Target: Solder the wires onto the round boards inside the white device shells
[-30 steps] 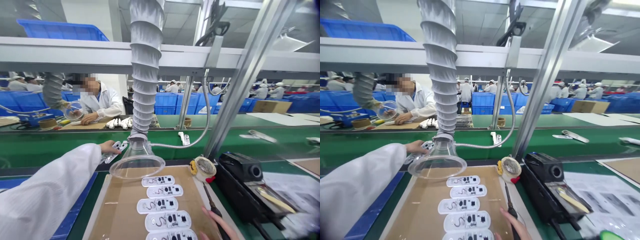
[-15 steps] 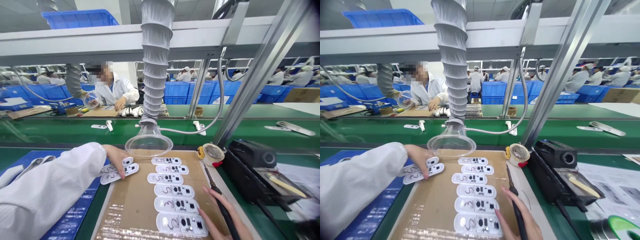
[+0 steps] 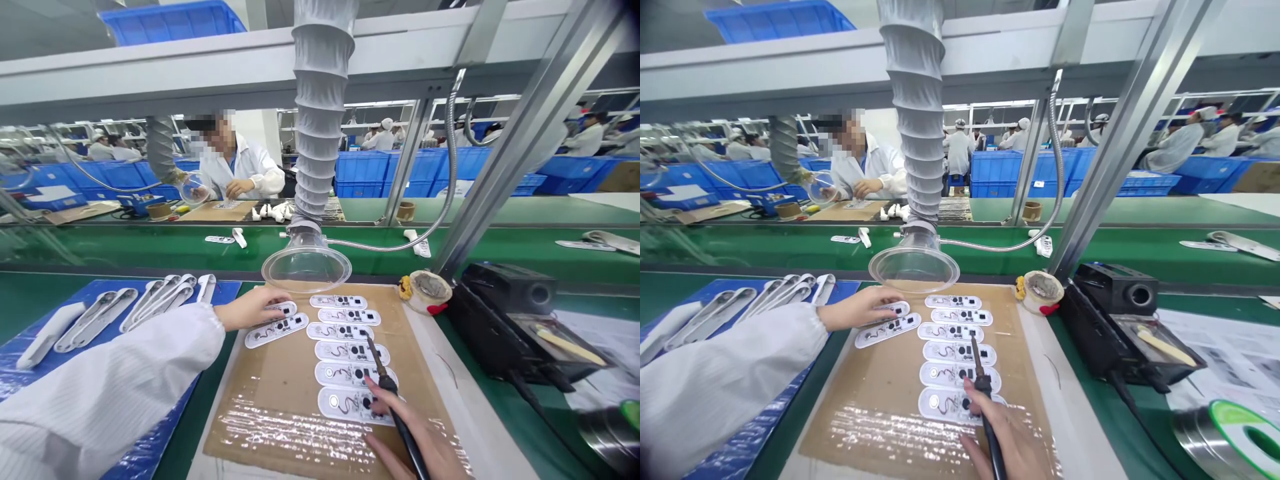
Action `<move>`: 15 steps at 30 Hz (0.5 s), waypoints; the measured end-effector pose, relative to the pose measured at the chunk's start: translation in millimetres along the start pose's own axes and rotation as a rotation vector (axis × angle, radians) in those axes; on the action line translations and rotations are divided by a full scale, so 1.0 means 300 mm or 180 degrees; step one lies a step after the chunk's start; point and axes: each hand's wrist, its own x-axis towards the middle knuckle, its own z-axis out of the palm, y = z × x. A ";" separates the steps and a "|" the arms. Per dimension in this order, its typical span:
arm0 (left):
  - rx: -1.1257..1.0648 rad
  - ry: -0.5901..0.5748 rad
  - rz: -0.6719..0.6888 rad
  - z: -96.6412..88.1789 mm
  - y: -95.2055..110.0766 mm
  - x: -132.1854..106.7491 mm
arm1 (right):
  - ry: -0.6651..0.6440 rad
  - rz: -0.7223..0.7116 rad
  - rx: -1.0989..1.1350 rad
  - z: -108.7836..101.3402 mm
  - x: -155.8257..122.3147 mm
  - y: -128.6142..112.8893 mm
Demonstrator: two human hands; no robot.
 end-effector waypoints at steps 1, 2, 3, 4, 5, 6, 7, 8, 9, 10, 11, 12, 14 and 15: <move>0.0045 0.0172 0.0001 0.016 0.001 -0.018 | -0.0013 0.0016 0.0015 0.009 -0.001 0.002; 0.0099 0.0337 -0.0009 0.034 0.004 -0.038 | -0.0051 0.0012 0.0036 0.017 -0.003 0.003; 0.0158 0.0481 -0.0020 0.053 0.009 -0.059 | -0.0087 -0.0003 0.0064 0.023 -0.005 0.005; 0.0217 0.0586 -0.0018 0.073 0.015 -0.079 | -0.0116 -0.0025 0.0098 0.028 -0.005 0.006; 0.0273 0.0649 0.0006 0.093 0.019 -0.098 | -0.0151 -0.0048 0.0133 0.029 -0.004 0.005; 0.0327 0.0673 0.0055 0.113 0.024 -0.113 | -0.0187 -0.0059 0.0161 0.028 0.000 0.001; 0.0378 0.0670 0.0124 0.131 0.027 -0.122 | -0.0220 -0.0048 0.0178 0.025 0.006 -0.004; 0.0430 0.0666 0.0198 0.148 0.032 -0.125 | -0.0246 -0.0012 0.0187 0.020 0.015 -0.011; 0.0482 0.0678 0.0267 0.163 0.039 -0.121 | -0.0266 0.0051 0.0187 0.015 0.025 -0.020; 0.0533 0.0706 0.0329 0.176 0.050 -0.113 | -0.0266 0.0130 0.0176 0.010 0.035 -0.027; 0.0583 0.0748 0.0392 0.187 0.067 -0.102 | -0.0243 0.0205 0.0163 0.005 0.044 -0.034; 0.0628 0.0790 0.0462 0.197 0.088 -0.092 | -0.0234 0.0280 0.0151 0.002 0.050 -0.038; 0.0714 0.0845 0.0628 0.206 0.141 -0.083 | -0.0244 0.0383 0.0121 0.000 0.054 -0.034; 0.0757 0.0856 0.0711 0.204 0.165 -0.087 | -0.0255 0.0392 0.0101 0.002 0.052 -0.027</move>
